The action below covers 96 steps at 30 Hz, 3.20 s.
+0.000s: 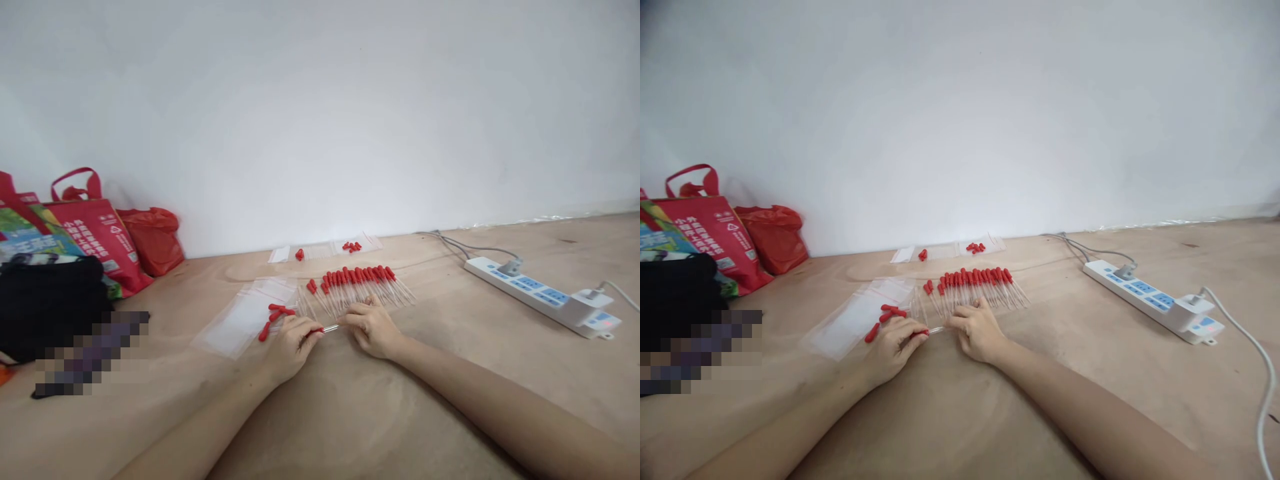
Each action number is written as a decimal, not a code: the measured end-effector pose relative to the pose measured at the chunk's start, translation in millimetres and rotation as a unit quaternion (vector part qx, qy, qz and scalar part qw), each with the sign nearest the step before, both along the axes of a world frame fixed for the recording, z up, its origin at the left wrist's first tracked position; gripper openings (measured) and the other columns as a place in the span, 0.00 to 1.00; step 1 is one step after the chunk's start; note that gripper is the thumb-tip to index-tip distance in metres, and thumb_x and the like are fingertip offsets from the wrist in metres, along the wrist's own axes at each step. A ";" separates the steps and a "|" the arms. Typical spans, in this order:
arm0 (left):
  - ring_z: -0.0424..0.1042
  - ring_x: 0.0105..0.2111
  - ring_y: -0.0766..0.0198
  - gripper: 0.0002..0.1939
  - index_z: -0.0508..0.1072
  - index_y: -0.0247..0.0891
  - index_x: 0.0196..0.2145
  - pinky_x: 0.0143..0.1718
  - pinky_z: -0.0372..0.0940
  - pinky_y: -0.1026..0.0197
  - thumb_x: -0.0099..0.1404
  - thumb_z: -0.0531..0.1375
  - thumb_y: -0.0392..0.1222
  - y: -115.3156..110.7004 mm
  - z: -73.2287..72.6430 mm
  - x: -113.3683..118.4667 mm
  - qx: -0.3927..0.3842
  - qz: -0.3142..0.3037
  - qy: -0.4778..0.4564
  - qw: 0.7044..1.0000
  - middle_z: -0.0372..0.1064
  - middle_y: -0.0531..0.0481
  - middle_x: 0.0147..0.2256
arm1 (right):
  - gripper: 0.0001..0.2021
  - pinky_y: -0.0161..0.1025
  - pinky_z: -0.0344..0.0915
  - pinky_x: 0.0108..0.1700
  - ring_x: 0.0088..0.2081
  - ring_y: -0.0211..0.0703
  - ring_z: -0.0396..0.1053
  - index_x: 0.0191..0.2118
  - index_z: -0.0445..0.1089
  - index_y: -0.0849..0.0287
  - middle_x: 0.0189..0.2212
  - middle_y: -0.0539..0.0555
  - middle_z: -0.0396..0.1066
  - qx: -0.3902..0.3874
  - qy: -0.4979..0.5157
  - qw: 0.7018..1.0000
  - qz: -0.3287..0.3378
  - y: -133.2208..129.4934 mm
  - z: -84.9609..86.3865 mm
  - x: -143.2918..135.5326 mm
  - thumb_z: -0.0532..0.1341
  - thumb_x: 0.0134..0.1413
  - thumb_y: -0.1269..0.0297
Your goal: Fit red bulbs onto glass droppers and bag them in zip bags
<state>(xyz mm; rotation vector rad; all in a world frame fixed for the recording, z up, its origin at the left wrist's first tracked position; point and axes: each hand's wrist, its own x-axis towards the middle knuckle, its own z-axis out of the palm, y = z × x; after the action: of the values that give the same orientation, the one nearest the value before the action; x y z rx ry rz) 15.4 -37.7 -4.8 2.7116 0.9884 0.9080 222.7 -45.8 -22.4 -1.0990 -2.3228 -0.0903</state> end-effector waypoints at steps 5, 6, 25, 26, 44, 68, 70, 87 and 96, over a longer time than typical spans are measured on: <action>0.67 0.27 0.64 0.07 0.69 0.38 0.29 0.33 0.58 0.59 0.61 0.52 0.38 -0.6 -0.8 -1.0 0.022 -0.006 0.014 1.000 0.71 0.52 0.27 | 0.16 0.38 0.43 0.35 0.29 0.37 0.61 0.39 0.69 0.54 0.30 0.51 0.68 0.000 0.002 1.000 0.001 -2.6 -0.3 -0.8 0.52 0.44 0.76; 0.67 0.27 0.64 0.07 0.69 0.38 0.29 0.33 0.58 0.58 0.61 0.52 0.38 -0.6 -1.2 -1.1 0.026 -0.009 0.015 1.000 0.71 0.52 0.27 | 0.15 0.38 0.43 0.35 0.29 0.37 0.61 0.39 0.69 0.54 0.30 0.50 0.68 -0.006 0.008 1.000 0.004 -3.4 -0.2 -1.2 0.52 0.46 0.75; 0.67 0.29 0.65 0.08 0.67 0.37 0.30 0.40 0.55 0.56 0.62 0.50 0.36 0.1 -4.4 1.0 0.064 -0.071 0.029 0.995 0.70 0.51 0.27 | 0.10 0.35 0.44 0.34 0.27 0.35 0.62 0.28 0.66 0.60 0.25 0.49 0.70 -0.108 0.018 0.994 -0.013 -13.6 3.2 -17.5 0.49 0.54 0.69; 0.67 0.29 0.65 0.08 0.67 0.37 0.30 0.41 0.55 0.56 0.62 0.50 0.36 0.7 -4.7 0.6 0.067 -0.072 0.029 0.995 0.70 0.51 0.27 | 0.11 0.35 0.44 0.34 0.26 0.34 0.62 0.28 0.66 0.60 0.25 0.49 0.70 -0.114 0.015 0.993 -0.011 -13.1 3.6 -17.6 0.49 0.55 0.69; 0.64 0.37 0.55 0.07 0.69 0.38 0.29 0.36 0.55 0.56 0.54 0.56 0.43 23.2 3.2 -41.7 0.078 0.288 0.020 0.954 0.66 0.48 0.33 | 0.11 0.34 0.54 0.32 0.33 0.42 0.68 0.32 0.70 0.60 0.30 0.56 0.72 -0.160 0.109 0.949 -0.250 47.6 30.4 -42.7 0.51 0.50 0.65; 0.63 0.40 0.56 0.05 0.72 0.39 0.31 0.40 0.58 0.54 0.57 0.56 0.37 37.2 -5.3 -40.1 0.085 0.187 0.036 0.978 0.67 0.47 0.37 | 0.12 0.43 0.50 0.41 0.38 0.47 0.67 0.36 0.69 0.64 0.37 0.64 0.70 -0.189 -0.063 0.941 -0.274 48.9 26.7 -101.3 0.52 0.48 0.68; 0.64 0.39 0.57 0.05 0.70 0.38 0.32 0.40 0.58 0.54 0.58 0.55 0.37 34.1 -3.3 -38.0 0.088 0.164 0.008 0.983 0.68 0.47 0.35 | 0.11 0.44 0.50 0.42 0.38 0.47 0.66 0.36 0.69 0.65 0.36 0.64 0.70 -0.183 -0.067 0.940 -0.279 47.0 26.5 -102.8 0.52 0.49 0.70; 0.70 0.31 0.64 0.07 0.63 0.36 0.30 0.34 0.66 0.61 0.53 0.59 0.38 0.0 -12.4 -0.5 -0.243 0.019 -0.299 0.923 0.65 0.52 0.28 | 0.12 0.37 0.56 0.37 0.38 0.40 0.63 0.43 0.61 0.61 0.37 0.57 0.67 -0.024 0.137 0.990 -0.025 -15.1 -10.7 -0.1 0.46 0.55 0.72; 0.71 0.36 0.62 0.10 0.59 0.37 0.29 0.40 0.65 0.58 0.52 0.59 0.38 0.3 -11.6 1.0 -0.289 0.011 -0.334 0.897 0.68 0.50 0.32 | 0.11 0.36 0.49 0.34 0.33 0.38 0.64 0.40 0.65 0.58 0.32 0.53 0.69 -0.017 0.085 0.995 -0.045 -22.1 0.9 -10.8 0.49 0.54 0.73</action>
<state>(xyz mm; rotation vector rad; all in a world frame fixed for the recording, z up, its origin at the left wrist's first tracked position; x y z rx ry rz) 16.3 -37.4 -16.4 1.7122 0.9289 1.1894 211.8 -67.8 -21.5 -1.1800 -2.1310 0.0086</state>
